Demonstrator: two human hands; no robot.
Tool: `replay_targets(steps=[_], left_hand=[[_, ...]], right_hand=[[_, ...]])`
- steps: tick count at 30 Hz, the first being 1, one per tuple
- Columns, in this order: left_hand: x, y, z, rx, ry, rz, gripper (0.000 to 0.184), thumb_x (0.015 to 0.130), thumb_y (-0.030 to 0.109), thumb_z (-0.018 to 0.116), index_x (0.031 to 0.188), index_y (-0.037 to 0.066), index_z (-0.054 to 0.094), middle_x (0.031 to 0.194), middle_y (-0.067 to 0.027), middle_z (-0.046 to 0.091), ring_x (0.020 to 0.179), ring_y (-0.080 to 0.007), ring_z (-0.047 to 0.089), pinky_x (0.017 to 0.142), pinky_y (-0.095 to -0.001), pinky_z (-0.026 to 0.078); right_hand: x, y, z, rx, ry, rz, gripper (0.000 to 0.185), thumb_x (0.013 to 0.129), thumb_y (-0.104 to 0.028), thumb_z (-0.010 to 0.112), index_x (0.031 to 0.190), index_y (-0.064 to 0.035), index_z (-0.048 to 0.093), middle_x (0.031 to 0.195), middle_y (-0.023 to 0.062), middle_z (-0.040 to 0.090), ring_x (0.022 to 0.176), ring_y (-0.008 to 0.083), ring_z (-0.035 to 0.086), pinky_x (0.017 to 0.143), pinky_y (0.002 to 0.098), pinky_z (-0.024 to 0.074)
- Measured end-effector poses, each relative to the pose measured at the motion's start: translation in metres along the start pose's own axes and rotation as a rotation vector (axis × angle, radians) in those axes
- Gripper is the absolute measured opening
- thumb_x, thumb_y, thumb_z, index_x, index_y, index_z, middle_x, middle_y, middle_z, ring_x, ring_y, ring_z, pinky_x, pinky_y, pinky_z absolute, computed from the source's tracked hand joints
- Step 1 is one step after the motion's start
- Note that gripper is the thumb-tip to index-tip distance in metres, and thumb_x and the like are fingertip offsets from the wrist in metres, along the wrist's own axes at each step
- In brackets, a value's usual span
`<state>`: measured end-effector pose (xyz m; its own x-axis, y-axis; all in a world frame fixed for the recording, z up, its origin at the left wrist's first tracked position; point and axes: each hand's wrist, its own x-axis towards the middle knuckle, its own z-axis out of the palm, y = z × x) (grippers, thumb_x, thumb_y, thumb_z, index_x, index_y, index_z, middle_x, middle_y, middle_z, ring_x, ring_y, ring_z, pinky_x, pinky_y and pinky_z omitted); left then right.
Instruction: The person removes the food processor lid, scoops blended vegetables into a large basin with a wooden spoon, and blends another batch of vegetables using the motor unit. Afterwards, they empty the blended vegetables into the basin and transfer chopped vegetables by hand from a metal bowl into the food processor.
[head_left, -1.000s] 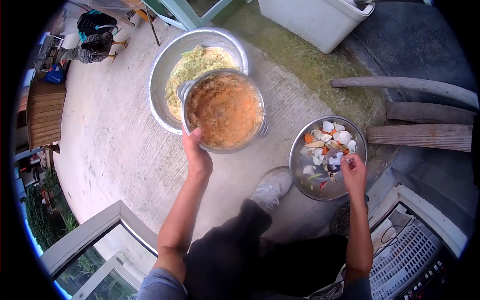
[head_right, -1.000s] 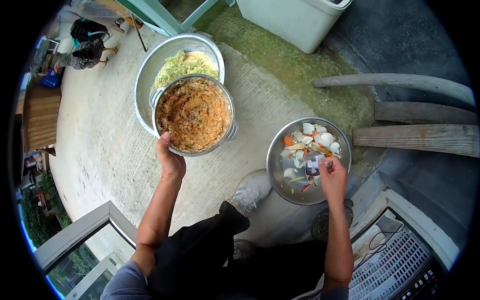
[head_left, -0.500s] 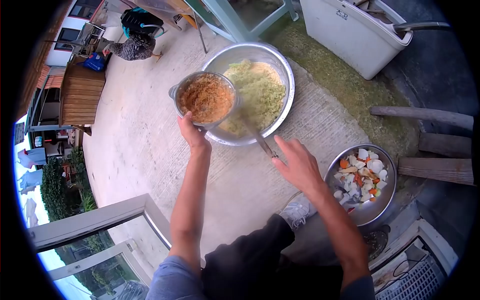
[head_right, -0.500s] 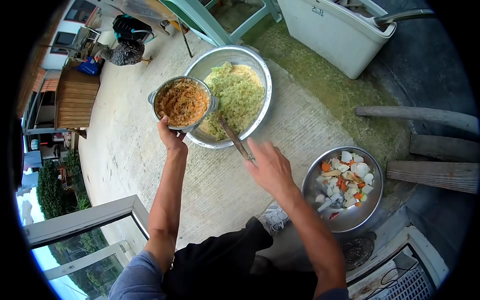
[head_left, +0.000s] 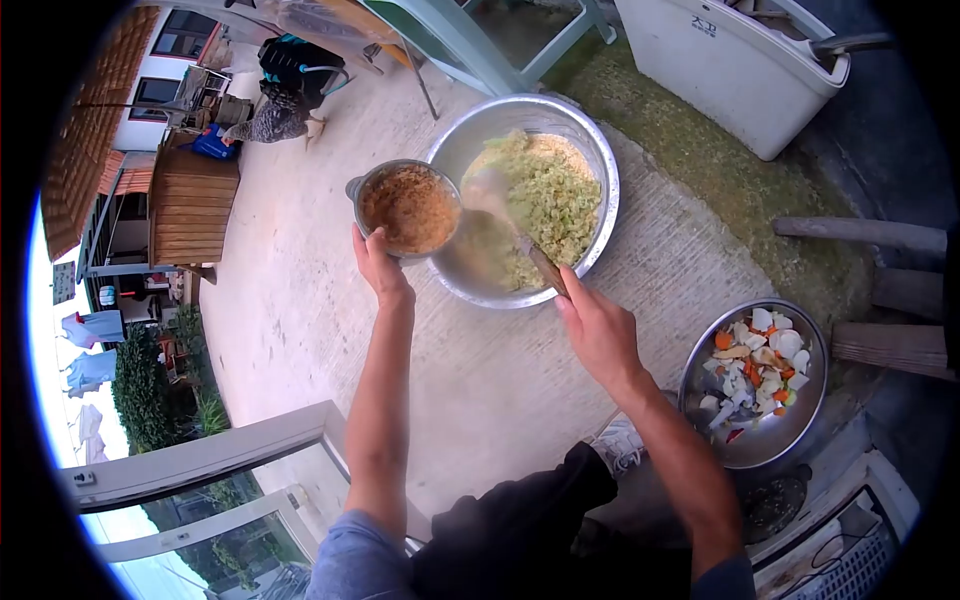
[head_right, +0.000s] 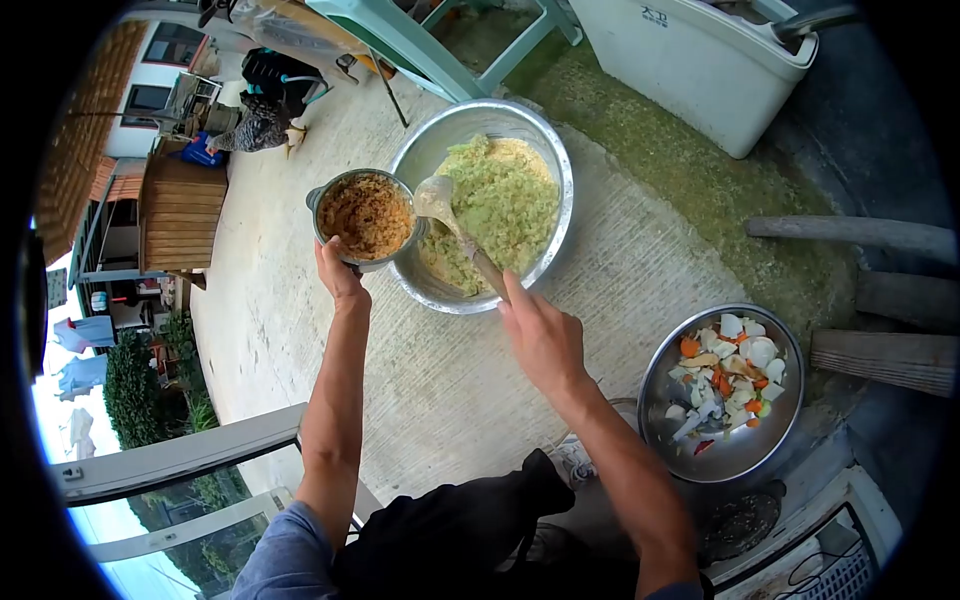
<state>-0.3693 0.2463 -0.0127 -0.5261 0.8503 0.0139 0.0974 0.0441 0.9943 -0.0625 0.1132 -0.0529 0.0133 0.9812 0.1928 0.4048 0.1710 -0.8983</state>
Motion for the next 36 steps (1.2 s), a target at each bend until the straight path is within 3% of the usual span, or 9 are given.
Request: replay_targets(steps=[6,7,11,15,18,21,25,31,36], left_hand=[[-0.006,-0.004,0.016,0.074,-0.129,-0.069,0.067,0.09,0.03,0.056,0.151,0.004,0.044,0.134,-0.01,0.057,0.123,-0.0217,0.054,0.104,-0.0354,0.043],[-0.011,-0.001,0.019,0.081,-0.175,-0.088,0.066,0.09,0.03,0.055,0.15,0.004,0.046,0.131,-0.0095,0.058,0.121,-0.0208,0.054,0.103,-0.0345,0.044],[-0.015,-0.007,0.028,0.072,-0.177,-0.163,0.064,0.087,0.03,0.054,0.146,0.005,0.051,0.11,-0.0067,0.064,0.101,-0.0167,0.059,0.078,-0.0289,0.046],[-0.02,-0.006,0.047,0.217,-0.257,0.185,0.077,0.081,0.019,0.062,0.154,-0.001,0.043,0.124,-0.0091,0.061,0.103,-0.0179,0.055,0.098,-0.032,0.045],[-0.02,-0.019,0.055,0.392,-0.17,0.323,0.082,0.077,0.022,0.067,0.153,0.0,0.044,0.143,-0.0213,0.053,0.124,-0.033,0.058,0.112,-0.0383,0.041],[-0.04,0.012,0.075,0.624,-0.155,0.447,0.082,0.072,0.028,0.073,0.149,0.01,0.052,0.128,-0.0196,0.057,0.117,-0.035,0.061,0.103,-0.0409,0.048],[-0.041,0.022,0.083,0.856,-0.207,0.682,0.082,0.065,0.027,0.077,0.144,0.016,0.058,0.118,-0.0145,0.057,0.1,-0.0317,0.064,0.086,-0.0409,0.054],[-0.038,0.026,0.095,1.006,-0.228,0.879,0.088,0.057,0.031,0.079,0.142,0.022,0.06,0.12,-0.0169,0.055,0.102,-0.0345,0.064,0.085,-0.0436,0.055],[-0.031,0.022,0.093,1.056,-0.149,1.004,0.095,0.054,0.031,0.082,0.145,0.022,0.055,0.127,-0.0218,0.051,0.109,-0.04,0.06,0.087,-0.0475,0.054]], right_hand=[[0.04,-0.001,-0.02,-0.222,-0.203,-0.238,0.054,0.095,-0.009,0.064,0.147,-0.0204,0.055,0.089,0.0083,0.066,0.073,0.0268,0.069,0.058,0.0393,0.0542],[0.05,0.003,-0.018,-0.305,-0.236,-0.284,0.063,0.093,-0.001,0.061,0.148,-0.0307,0.053,0.088,0.0047,0.059,0.072,0.0222,0.065,0.059,0.0363,0.0538],[0.073,0.024,-0.008,-0.406,-0.18,-0.399,0.067,0.087,0.0,0.061,0.145,-0.0327,0.058,0.08,0.0047,0.052,0.065,0.0226,0.064,0.057,0.0373,0.0552],[0.055,0.028,-0.001,-0.367,-0.282,-0.051,0.058,0.094,-0.007,0.061,0.148,-0.0294,0.055,0.089,0.0066,0.062,0.07,0.0258,0.068,0.063,0.0401,0.056],[0.042,0.022,0.015,-0.062,-0.257,0.163,0.049,0.103,-0.016,0.058,0.152,-0.0201,0.051,0.111,0.0135,0.071,0.083,0.0294,0.072,0.074,0.0383,0.0571],[0.024,0.01,0.034,0.457,-0.104,0.279,0.046,0.105,-0.021,0.054,0.147,-0.002,0.053,0.129,0.0245,0.068,0.102,0.034,0.073,0.086,0.0343,0.0548],[0.019,0.0,0.031,0.796,-0.217,0.584,0.047,0.107,-0.024,0.056,0.15,-0.0051,0.052,0.074,-0.0056,0.05,0.062,0.0037,0.041,0.055,0.0224,0.0367],[0.021,0.012,0.026,0.632,-0.216,0.36,0.045,0.107,-0.022,0.055,0.149,-0.0066,0.052,0.071,-0.0011,0.052,0.06,0.0073,0.044,0.055,0.0285,0.0423],[0.02,0.015,-0.002,0.192,-0.193,0.225,0.043,0.103,-0.018,0.059,0.146,-0.0135,0.057,0.076,0.018,0.063,0.065,0.027,0.064,0.063,0.0395,0.0513]])
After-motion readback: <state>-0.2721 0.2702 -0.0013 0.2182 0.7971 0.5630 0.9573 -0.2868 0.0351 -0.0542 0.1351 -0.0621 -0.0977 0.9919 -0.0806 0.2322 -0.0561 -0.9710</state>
